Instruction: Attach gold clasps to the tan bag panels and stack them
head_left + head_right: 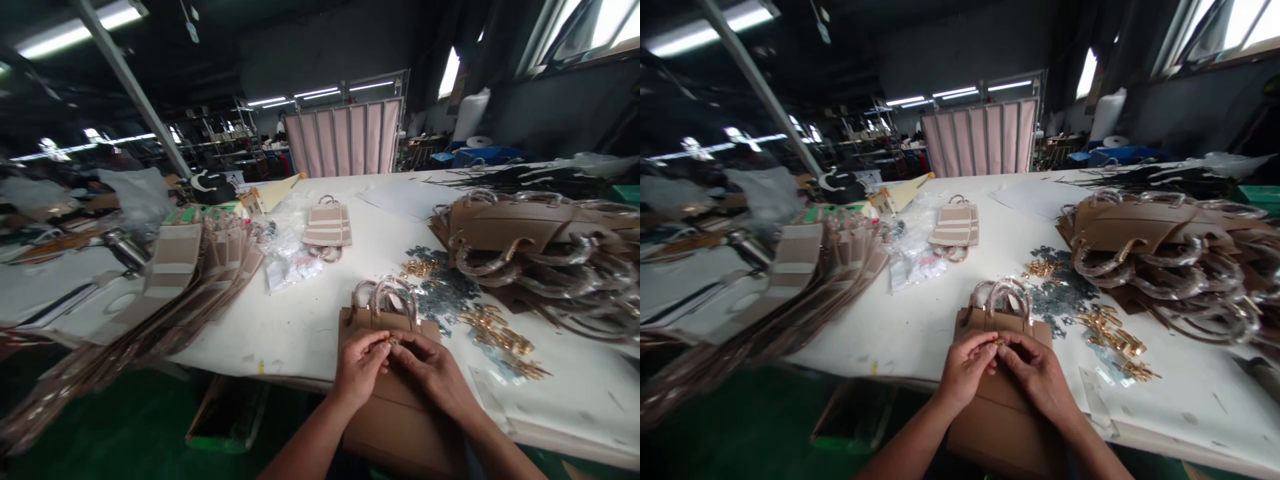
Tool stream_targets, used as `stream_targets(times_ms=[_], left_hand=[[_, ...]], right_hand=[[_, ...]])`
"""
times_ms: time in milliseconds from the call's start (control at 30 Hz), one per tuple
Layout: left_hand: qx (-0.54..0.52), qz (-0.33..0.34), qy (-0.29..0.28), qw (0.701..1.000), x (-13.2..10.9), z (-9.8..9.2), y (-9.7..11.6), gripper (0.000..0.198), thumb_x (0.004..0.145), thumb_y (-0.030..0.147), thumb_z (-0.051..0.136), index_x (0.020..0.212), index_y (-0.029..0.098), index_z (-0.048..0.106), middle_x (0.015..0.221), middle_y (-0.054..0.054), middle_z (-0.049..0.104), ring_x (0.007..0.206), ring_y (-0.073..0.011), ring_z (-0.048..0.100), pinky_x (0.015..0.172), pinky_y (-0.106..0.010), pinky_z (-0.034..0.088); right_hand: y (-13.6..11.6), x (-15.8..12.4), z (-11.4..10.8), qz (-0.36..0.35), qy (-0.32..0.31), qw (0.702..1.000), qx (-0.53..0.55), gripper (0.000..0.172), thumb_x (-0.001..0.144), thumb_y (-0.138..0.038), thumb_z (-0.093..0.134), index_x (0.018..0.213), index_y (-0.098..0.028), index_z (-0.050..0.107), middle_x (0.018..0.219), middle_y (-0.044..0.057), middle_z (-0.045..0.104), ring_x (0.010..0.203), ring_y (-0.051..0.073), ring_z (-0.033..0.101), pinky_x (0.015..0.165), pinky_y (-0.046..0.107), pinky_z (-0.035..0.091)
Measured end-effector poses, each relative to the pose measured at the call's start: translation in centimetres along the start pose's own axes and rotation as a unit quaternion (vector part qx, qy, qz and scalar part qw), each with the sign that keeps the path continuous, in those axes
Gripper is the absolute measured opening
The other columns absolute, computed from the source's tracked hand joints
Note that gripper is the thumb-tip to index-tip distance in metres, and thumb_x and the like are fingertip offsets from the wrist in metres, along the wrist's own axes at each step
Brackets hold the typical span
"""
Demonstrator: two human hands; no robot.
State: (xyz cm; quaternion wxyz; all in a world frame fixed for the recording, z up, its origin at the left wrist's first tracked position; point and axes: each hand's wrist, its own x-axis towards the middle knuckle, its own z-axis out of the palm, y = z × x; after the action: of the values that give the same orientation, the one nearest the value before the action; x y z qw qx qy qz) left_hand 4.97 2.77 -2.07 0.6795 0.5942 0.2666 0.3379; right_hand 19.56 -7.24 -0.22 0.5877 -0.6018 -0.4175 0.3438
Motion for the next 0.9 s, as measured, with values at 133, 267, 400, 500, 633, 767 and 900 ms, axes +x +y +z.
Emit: stream_targets(times_ms=[133, 267, 400, 500, 633, 767, 900], left_hand=[[0.009, 0.004, 0.011, 1.0, -0.6, 0.1, 0.0, 0.045, 0.086, 0.055, 0.079, 0.111, 0.018, 0.082, 0.107, -0.01, 0.071, 0.068, -0.0106, 0.068, 0.055, -0.019, 0.058], [0.01, -0.006, 0.014, 1.0, -0.7, 0.4, -0.2, 0.046, 0.085, 0.056, 0.079, 0.111, 0.017, 0.081, 0.104, -0.009, 0.072, 0.07, -0.0116, 0.068, 0.057, -0.02, 0.058], [-0.006, -0.018, 0.024, 1.0, -0.9, 0.5, -0.2, 0.051, 0.085, 0.055, 0.079, 0.12, 0.017, 0.073, 0.098, -0.008, 0.071, 0.071, -0.0142, 0.068, 0.056, -0.022, 0.056], [0.047, 0.03, 0.099, 0.993, -0.8, -0.1, -0.1, 0.045, 0.089, 0.048, 0.076, 0.123, 0.02, 0.068, 0.106, -0.009, 0.069, 0.087, -0.0195, 0.069, 0.065, -0.026, 0.058], [0.215, 0.103, 0.172, 0.956, -0.4, -1.5, -0.1, 0.05, 0.087, 0.033, 0.076, 0.135, 0.024, 0.064, 0.131, -0.012, 0.066, 0.117, -0.0272, 0.064, 0.095, -0.038, 0.056], [0.191, 0.034, 0.116, 0.974, 0.2, -1.9, 0.5, 0.072, 0.085, 0.032, 0.076, 0.151, 0.021, 0.051, 0.126, -0.011, 0.071, 0.111, -0.0265, 0.069, 0.1, -0.041, 0.054], [0.115, -0.012, 0.052, 0.992, 0.9, -1.4, 2.4, 0.07, 0.082, 0.034, 0.076, 0.148, 0.02, 0.055, 0.109, -0.007, 0.076, 0.094, -0.0236, 0.071, 0.085, -0.033, 0.055]], right_hand=[[0.7, -0.3, -0.1, 0.007, 0.015, 1.0, -0.013, 0.047, 0.085, -0.061, 0.081, 0.112, -0.023, 0.083, 0.112, 0.008, 0.08, 0.1, 0.033, 0.075, 0.091, 0.037, 0.062], [1.0, -0.3, -0.1, 0.013, 0.011, 1.0, -0.017, 0.047, 0.082, -0.062, 0.082, 0.109, -0.023, 0.084, 0.11, 0.008, 0.08, 0.099, 0.033, 0.075, 0.089, 0.037, 0.063], [1.4, -0.2, -0.3, 0.025, 0.046, 0.998, 0.018, 0.047, 0.083, -0.06, 0.083, 0.107, -0.02, 0.081, 0.092, 0.008, 0.079, 0.083, 0.029, 0.073, 0.077, 0.036, 0.061], [2.1, -0.1, -0.6, 0.036, 0.095, 0.993, 0.061, 0.045, 0.085, -0.06, 0.082, 0.104, -0.019, 0.077, 0.077, 0.005, 0.074, 0.069, 0.024, 0.067, 0.068, 0.034, 0.056], [2.8, -0.2, -0.9, 0.03, 0.107, 0.989, 0.098, 0.04, 0.089, -0.055, 0.08, 0.103, -0.019, 0.073, 0.075, 0.004, 0.072, 0.068, 0.022, 0.065, 0.069, 0.033, 0.053], [3.1, -0.1, -1.0, 0.012, 0.105, 0.984, 0.145, 0.033, 0.091, -0.051, 0.08, 0.101, -0.02, 0.073, 0.078, 0.004, 0.071, 0.069, 0.021, 0.065, 0.068, 0.032, 0.053], [2.8, 0.4, -1.3, 0.005, 0.128, 0.964, 0.234, 0.028, 0.091, -0.05, 0.078, 0.095, -0.023, 0.072, 0.088, 0.004, 0.072, 0.067, 0.02, 0.064, 0.059, 0.03, 0.052]])
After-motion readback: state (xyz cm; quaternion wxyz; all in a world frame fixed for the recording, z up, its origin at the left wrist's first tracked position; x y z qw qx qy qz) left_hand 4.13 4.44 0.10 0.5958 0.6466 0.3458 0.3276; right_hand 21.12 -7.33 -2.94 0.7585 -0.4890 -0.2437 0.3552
